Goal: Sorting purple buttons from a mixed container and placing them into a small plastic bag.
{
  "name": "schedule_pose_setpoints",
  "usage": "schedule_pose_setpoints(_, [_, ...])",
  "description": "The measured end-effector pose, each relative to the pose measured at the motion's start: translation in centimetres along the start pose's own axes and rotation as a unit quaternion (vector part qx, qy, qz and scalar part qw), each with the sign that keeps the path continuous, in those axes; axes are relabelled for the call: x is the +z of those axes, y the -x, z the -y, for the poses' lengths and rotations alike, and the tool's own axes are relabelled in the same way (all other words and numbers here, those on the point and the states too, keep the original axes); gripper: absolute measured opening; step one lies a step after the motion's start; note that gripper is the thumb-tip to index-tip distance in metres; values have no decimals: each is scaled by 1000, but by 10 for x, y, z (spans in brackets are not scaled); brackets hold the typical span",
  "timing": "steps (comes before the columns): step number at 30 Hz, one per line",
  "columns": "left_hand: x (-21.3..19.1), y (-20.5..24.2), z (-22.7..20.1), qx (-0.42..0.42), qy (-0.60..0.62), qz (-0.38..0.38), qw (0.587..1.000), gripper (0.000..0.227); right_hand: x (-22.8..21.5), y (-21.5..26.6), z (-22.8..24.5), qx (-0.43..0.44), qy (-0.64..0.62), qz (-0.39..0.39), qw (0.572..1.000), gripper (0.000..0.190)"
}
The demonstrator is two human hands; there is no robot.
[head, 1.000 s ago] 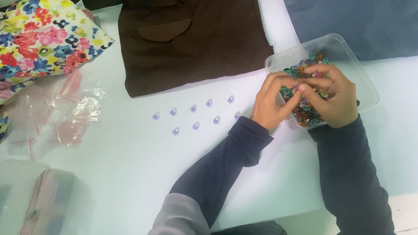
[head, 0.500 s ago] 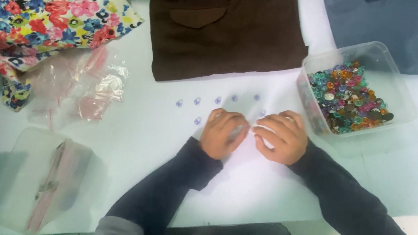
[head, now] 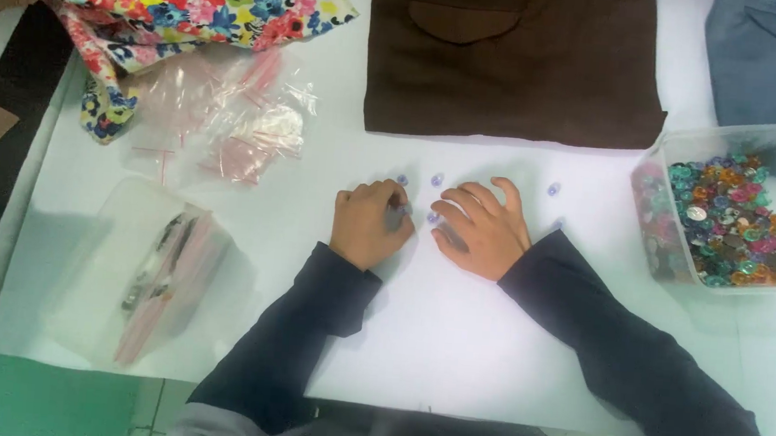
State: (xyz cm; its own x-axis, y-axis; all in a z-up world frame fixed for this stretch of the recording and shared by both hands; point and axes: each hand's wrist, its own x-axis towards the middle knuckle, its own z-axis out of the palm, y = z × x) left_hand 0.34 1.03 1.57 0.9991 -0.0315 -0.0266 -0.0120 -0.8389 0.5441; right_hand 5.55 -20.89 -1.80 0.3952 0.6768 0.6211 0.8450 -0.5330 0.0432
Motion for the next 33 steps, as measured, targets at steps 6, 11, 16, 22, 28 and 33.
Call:
schedule_pose_setpoints(6, [1, 0, 6, 9, -14, 18, 1000, 20, 17, 0, 2, 7, -28, 22, 999, 18])
schedule_pose_setpoints(11, [0, 2, 5, 19, -20, 26, 999, 21, 11, 1, 1, 23, -31, 34, 999, 15])
schedule_pose_setpoints(16, [3, 2, 7, 22, -29, 22, 999, 21, 10, 2, 0, 26, -32, 43, 998, 16])
schedule_pose_setpoints(22, [6, 1, 9, 27, -43, 12, 999, 22, 13, 3, -1, 29, -36, 45, 998, 23])
schedule_pose_setpoints(28, [10, 4, 10, 25, -39, -4, 999, 31, 14, 5, 1, 30, -23, 41, 998, 27])
schedule_pose_setpoints(33, [0, 21, 16, 9, -1, -33, 999, 39, 18, 12, 15, -56, -12, -18, 998, 28])
